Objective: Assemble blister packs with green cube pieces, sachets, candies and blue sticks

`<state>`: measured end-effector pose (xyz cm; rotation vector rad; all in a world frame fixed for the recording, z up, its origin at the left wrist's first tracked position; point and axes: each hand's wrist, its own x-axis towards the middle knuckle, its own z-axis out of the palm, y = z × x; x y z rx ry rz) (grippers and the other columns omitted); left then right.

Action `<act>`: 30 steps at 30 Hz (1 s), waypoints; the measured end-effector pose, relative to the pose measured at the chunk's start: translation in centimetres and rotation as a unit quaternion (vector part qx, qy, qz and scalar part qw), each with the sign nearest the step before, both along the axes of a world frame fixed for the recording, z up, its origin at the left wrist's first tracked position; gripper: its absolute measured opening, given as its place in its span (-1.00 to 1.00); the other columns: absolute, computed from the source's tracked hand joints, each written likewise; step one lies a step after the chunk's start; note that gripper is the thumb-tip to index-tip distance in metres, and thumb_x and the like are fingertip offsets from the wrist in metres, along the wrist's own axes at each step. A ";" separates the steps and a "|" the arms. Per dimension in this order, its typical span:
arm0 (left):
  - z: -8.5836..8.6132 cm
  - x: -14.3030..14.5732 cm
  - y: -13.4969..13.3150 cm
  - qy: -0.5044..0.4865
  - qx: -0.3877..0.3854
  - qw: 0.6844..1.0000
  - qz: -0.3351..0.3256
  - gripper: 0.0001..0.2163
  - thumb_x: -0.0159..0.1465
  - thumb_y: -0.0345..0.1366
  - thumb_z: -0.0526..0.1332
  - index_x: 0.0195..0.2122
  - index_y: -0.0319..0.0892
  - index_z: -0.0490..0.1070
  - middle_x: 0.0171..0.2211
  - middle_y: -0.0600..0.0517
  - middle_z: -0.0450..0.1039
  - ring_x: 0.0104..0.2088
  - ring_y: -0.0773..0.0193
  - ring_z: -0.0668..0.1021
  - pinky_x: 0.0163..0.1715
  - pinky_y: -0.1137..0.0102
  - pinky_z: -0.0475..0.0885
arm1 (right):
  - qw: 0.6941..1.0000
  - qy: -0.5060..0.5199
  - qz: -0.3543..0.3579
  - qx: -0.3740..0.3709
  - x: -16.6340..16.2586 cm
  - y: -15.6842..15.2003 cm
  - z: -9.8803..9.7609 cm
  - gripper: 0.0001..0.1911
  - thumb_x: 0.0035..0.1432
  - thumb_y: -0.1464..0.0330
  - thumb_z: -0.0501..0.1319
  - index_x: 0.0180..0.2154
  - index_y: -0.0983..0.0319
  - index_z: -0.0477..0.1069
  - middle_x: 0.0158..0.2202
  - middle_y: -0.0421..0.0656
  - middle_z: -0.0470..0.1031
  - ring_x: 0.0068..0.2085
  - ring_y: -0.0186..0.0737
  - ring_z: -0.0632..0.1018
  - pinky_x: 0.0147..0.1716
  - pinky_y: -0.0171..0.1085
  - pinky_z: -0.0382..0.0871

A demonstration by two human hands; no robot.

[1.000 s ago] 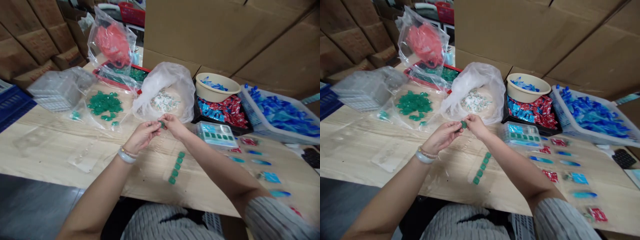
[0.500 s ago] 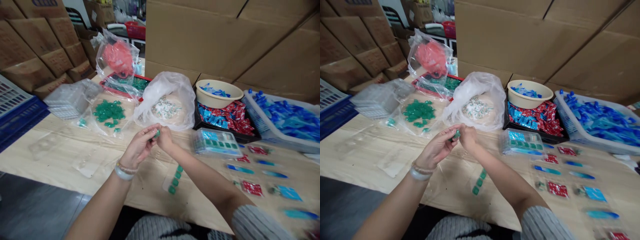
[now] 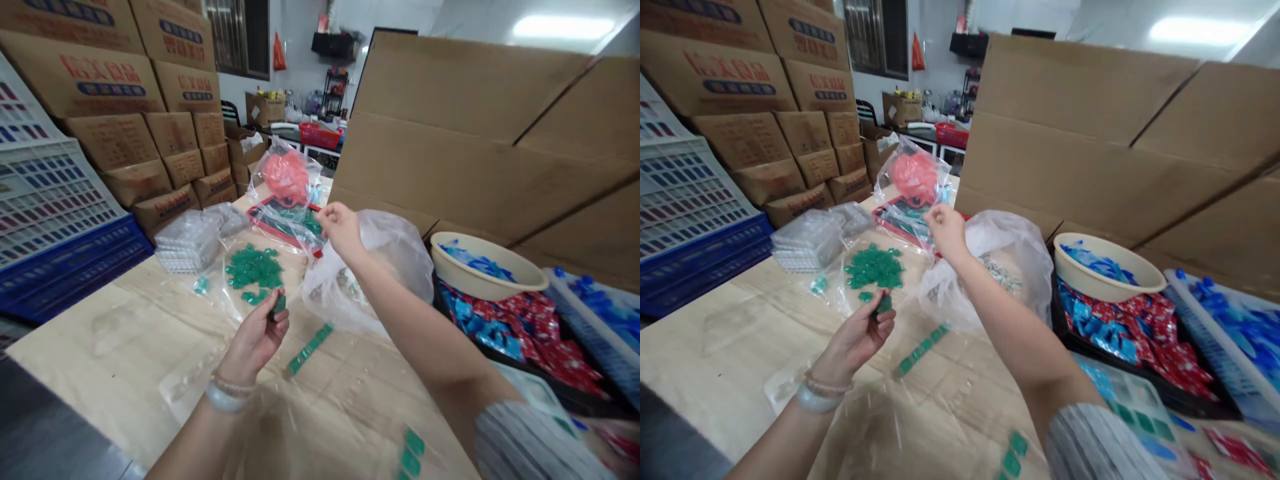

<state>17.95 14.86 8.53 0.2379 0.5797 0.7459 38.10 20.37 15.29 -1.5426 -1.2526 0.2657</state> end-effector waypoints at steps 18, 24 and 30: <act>-2.1 5.3 -3.4 0.055 0.124 0.977 -0.167 -0.70 -0.02 -0.44 0.25 -0.24 -0.20 0.28 -0.57 0.15 0.30 -0.60 0.51 0.34 -0.57 0.59 0.23 | 0.945 0.107 0.218 -0.219 -1.3 -16.4 -5.9 -0.81 0.02 0.29 0.14 -0.31 0.23 0.39 -0.39 -0.18 0.45 -0.36 -0.33 0.46 -0.34 -0.31 0.31; -4.0 7.7 -9.1 0.126 0.104 0.964 -0.211 -0.78 -0.03 -0.37 0.23 -0.34 -0.21 0.28 -0.62 0.18 0.22 -0.63 0.51 0.29 -0.62 0.57 0.16 | 0.944 -0.119 -0.042 -0.304 2.6 -24.4 -8.9 -0.85 0.05 0.34 0.11 -0.38 0.25 0.42 -0.48 -0.16 0.42 -0.45 -0.30 0.40 -0.42 -0.31 0.23; -6.1 7.4 -12.3 0.166 0.091 0.954 -0.232 -0.76 -0.15 -0.60 0.06 -0.44 -0.24 0.30 -0.50 0.11 0.30 -0.49 0.46 0.37 -0.51 0.57 0.23 | 0.863 -0.244 -0.090 -0.433 2.4 -24.1 -12.8 -0.81 0.09 0.39 0.06 -0.37 0.30 0.43 -0.32 -0.02 0.44 -0.29 -0.19 0.43 -0.32 -0.30 0.22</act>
